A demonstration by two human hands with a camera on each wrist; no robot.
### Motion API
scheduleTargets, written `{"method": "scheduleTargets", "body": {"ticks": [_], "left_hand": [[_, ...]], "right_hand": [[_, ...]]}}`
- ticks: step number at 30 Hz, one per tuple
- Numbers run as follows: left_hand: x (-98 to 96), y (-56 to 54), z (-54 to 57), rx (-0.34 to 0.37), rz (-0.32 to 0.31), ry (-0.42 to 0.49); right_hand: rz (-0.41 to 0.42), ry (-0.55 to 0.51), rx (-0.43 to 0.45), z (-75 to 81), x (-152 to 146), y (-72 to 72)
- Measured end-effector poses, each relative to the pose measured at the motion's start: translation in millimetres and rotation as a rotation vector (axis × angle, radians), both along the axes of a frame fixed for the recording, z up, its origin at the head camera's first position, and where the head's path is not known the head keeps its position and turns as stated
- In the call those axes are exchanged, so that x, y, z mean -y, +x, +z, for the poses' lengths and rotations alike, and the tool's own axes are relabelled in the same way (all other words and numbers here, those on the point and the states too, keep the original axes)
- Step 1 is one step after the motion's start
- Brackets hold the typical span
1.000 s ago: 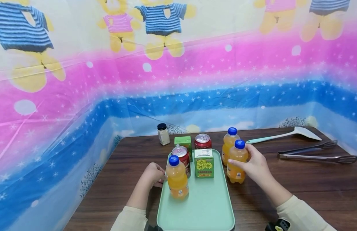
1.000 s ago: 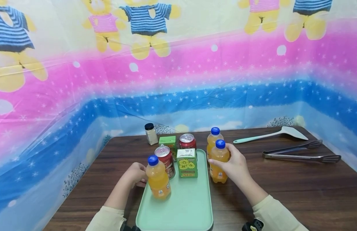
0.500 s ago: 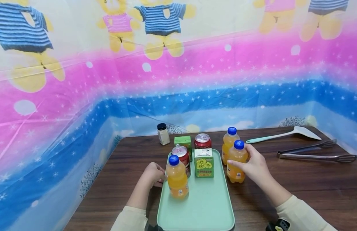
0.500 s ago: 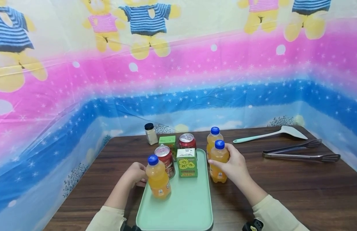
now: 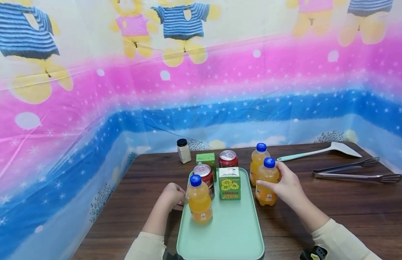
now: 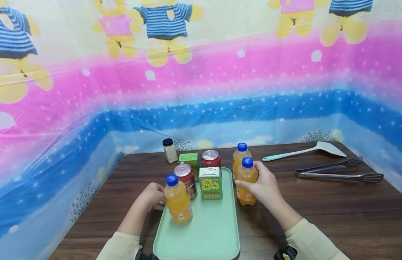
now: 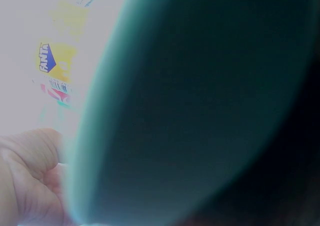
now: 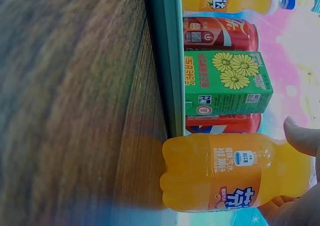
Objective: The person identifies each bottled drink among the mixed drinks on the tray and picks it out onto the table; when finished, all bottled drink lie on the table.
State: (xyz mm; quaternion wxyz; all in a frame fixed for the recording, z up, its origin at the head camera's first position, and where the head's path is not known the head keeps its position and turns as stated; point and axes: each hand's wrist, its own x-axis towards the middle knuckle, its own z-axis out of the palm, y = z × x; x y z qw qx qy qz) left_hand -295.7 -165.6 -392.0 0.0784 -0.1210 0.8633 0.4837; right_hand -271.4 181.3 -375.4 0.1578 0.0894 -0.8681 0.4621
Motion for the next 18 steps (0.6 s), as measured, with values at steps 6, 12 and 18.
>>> {"method": "scheduleTargets", "body": {"ticks": [6, 12, 18], "left_hand": [[0.9, 0.1, -0.5, -0.003, -0.01, 0.013], [0.8, -1.0, -0.9, -0.002, -0.016, 0.012], [1.2, -0.9, -0.8, -0.001, -0.016, 0.01]], "right_hand": [[-0.003, 0.029, 0.01, 1.7, -1.4, 0.6], [-0.015, 0.03, 0.007, 3.6, -3.7, 2.0], [-0.021, 0.019, 0.011, 10.2, -5.7, 8.1]]}}
